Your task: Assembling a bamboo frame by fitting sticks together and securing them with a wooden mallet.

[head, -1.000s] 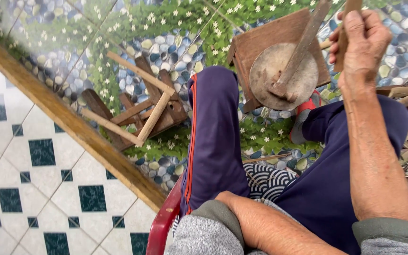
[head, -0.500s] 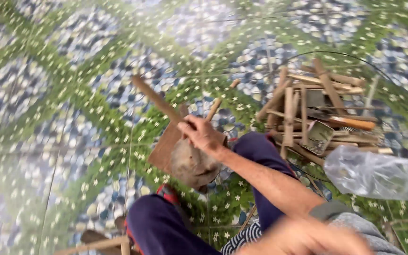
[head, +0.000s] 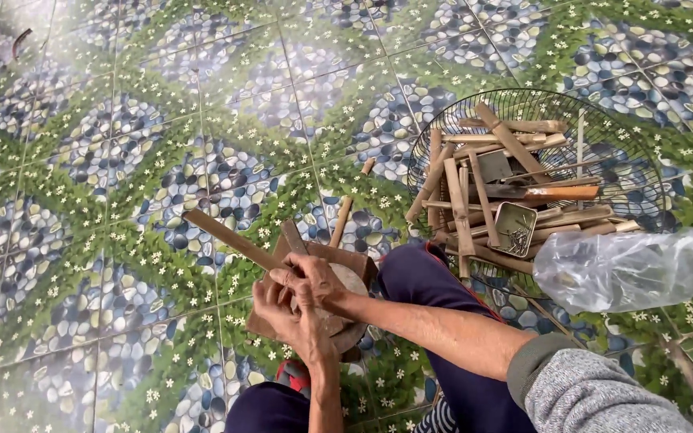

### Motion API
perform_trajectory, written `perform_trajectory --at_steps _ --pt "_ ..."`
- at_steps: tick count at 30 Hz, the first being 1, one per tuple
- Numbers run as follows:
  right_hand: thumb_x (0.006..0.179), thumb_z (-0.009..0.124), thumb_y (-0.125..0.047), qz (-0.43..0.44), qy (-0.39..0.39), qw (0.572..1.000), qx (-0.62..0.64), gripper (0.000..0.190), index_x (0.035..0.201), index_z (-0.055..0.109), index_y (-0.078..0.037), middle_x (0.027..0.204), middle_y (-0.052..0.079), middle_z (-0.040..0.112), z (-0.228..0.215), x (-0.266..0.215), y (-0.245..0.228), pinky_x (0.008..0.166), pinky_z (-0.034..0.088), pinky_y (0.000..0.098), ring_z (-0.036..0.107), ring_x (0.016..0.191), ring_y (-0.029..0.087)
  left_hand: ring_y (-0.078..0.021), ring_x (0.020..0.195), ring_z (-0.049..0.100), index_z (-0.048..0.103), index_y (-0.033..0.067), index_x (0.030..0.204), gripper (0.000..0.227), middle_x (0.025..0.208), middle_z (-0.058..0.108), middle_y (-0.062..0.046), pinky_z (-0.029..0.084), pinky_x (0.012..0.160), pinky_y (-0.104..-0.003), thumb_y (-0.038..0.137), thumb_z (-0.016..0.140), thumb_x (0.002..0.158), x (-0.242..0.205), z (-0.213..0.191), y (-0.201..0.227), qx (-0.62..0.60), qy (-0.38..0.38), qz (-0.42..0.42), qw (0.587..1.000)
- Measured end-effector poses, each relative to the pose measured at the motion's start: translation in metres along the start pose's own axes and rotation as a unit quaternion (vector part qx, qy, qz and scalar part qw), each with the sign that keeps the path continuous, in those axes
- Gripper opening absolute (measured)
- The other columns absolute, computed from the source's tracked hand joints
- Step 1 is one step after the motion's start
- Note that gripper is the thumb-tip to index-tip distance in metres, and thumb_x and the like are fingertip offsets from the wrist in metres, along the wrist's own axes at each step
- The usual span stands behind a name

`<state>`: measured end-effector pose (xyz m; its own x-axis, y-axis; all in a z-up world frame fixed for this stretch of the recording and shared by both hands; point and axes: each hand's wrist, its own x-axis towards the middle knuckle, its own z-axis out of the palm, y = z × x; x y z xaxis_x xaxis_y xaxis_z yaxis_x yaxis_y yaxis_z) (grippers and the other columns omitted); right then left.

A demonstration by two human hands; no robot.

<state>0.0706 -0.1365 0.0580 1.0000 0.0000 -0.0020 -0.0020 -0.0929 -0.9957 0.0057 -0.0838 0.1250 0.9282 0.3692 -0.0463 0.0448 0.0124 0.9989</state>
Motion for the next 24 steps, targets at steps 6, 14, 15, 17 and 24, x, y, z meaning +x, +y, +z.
perform_trajectory --at_steps 6,14,15,17,24 --pt "0.098 0.06 -0.041 -0.018 -0.005 0.999 -0.04 0.031 0.107 0.057 -0.011 0.075 0.002 0.06 0.012 -0.013 0.003 0.052 0.048 0.0303 0.053 0.061 0.014 -0.0322 0.124 0.061 0.018 -0.0005 0.157 0.108 0.133 0.054 -0.02 0.062 0.097 -0.046 0.056 0.067 0.079 0.021 -0.003 -0.019 -0.045 0.03 -0.025 0.998" --pt "0.105 0.045 -0.039 -0.042 -0.052 0.997 -0.035 0.043 0.14 0.053 -0.015 0.104 0.006 0.068 0.017 -0.034 0.008 0.069 0.052 0.0346 0.061 0.078 0.019 -0.0317 0.124 0.062 0.019 -0.0003 0.157 0.106 0.133 0.055 -0.019 0.062 0.098 -0.045 0.055 0.067 0.08 0.026 -0.014 -0.024 -0.064 0.032 -0.035 0.997" --pt "0.104 0.046 -0.039 -0.032 -0.073 0.995 -0.053 0.045 0.142 0.052 -0.015 0.102 0.007 0.07 0.016 -0.033 0.005 0.066 0.052 0.0352 0.063 0.075 0.02 -0.0316 0.124 0.062 0.02 -0.0002 0.157 0.105 0.133 0.055 -0.019 0.062 0.098 -0.045 0.055 0.067 0.08 0.024 -0.013 -0.024 -0.066 0.034 -0.036 0.997" --pt "0.102 0.048 -0.038 -0.023 -0.094 0.993 -0.07 0.048 0.144 0.05 -0.015 0.1 0.007 0.072 0.016 -0.033 0.0 0.064 0.053 0.0358 0.065 0.072 0.021 -0.0315 0.124 0.062 0.02 -0.0001 0.156 0.105 0.133 0.055 -0.019 0.062 0.098 -0.045 0.055 0.067 0.08 0.025 -0.014 -0.024 -0.067 0.037 -0.038 0.996" --pt "0.104 0.047 -0.033 0.024 -0.131 0.989 -0.059 0.043 0.144 0.05 -0.016 0.09 -0.001 0.065 0.015 -0.033 0.0 0.068 0.047 0.0322 0.056 0.071 0.015 -0.0311 0.124 0.062 0.022 0.0001 0.156 0.103 0.133 0.056 -0.019 0.061 0.099 -0.045 0.054 0.067 0.081 0.022 -0.014 -0.028 -0.082 0.042 -0.04 0.995"
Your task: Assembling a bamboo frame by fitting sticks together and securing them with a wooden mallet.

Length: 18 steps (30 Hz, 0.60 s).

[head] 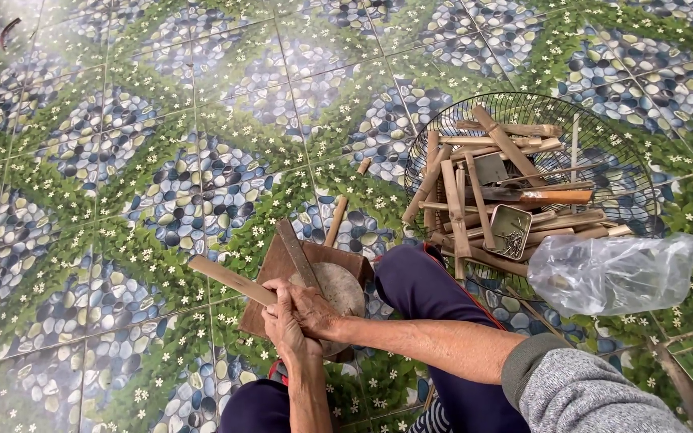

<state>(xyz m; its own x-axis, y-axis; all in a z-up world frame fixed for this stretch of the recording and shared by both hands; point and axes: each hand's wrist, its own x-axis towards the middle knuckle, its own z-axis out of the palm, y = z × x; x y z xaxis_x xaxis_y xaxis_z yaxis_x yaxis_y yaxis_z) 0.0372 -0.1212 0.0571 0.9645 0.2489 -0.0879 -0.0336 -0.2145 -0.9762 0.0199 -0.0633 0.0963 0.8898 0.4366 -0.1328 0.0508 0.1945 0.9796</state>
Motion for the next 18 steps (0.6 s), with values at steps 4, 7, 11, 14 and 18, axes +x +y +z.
perform_trajectory --at_steps 4,7,11,14,18 --pt "0.103 0.048 -0.031 0.011 -0.001 1.0 -0.026 0.043 0.144 0.05 -0.017 0.098 0.001 0.069 0.001 0.001 0.002 0.069 0.049 0.0347 0.06 0.073 0.018 -0.0308 0.124 0.062 0.023 0.0003 0.156 0.102 0.132 0.056 -0.018 0.061 0.099 -0.044 0.054 0.067 0.081 0.0 0.002 -0.001 -0.01 0.001 -0.003 1.0" --pt "0.102 0.048 -0.029 0.026 0.003 0.999 -0.041 0.043 0.144 0.051 -0.02 0.092 0.0 0.068 0.002 0.002 0.002 0.063 0.047 0.0326 0.056 0.068 0.016 -0.0306 0.124 0.062 0.023 0.0004 0.156 0.101 0.132 0.056 -0.018 0.061 0.1 -0.044 0.053 0.067 0.082 0.001 0.002 -0.002 -0.016 0.001 -0.005 1.0" --pt "0.102 0.054 -0.031 -0.001 0.01 0.999 -0.045 0.039 0.139 0.051 -0.017 0.098 0.006 0.068 0.002 0.001 0.003 0.065 0.05 0.0381 0.061 0.072 0.021 -0.0304 0.124 0.062 0.024 0.0005 0.155 0.1 0.132 0.057 -0.018 0.061 0.1 -0.044 0.053 0.067 0.082 0.005 -0.001 -0.002 -0.022 -0.012 -0.011 1.0" --pt "0.102 0.054 -0.031 -0.006 0.014 0.998 -0.055 0.039 0.138 0.051 -0.016 0.094 0.005 0.065 0.003 0.001 0.007 0.059 0.048 0.0337 0.056 0.066 0.018 -0.0302 0.125 0.062 0.025 0.0006 0.155 0.099 0.132 0.057 -0.018 0.061 0.1 -0.044 0.052 0.067 0.082 0.002 0.001 -0.005 -0.027 -0.027 -0.017 0.999" --pt "0.104 0.048 -0.029 -0.036 0.023 0.998 -0.037 0.038 0.139 0.05 -0.015 0.085 0.004 0.066 0.004 0.001 0.01 0.057 0.05 0.0336 0.058 0.062 0.019 -0.0299 0.125 0.062 0.026 0.0007 0.155 0.098 0.132 0.057 -0.017 0.061 0.101 -0.044 0.052 0.067 0.083 0.001 0.001 -0.006 -0.03 -0.038 -0.024 0.999"
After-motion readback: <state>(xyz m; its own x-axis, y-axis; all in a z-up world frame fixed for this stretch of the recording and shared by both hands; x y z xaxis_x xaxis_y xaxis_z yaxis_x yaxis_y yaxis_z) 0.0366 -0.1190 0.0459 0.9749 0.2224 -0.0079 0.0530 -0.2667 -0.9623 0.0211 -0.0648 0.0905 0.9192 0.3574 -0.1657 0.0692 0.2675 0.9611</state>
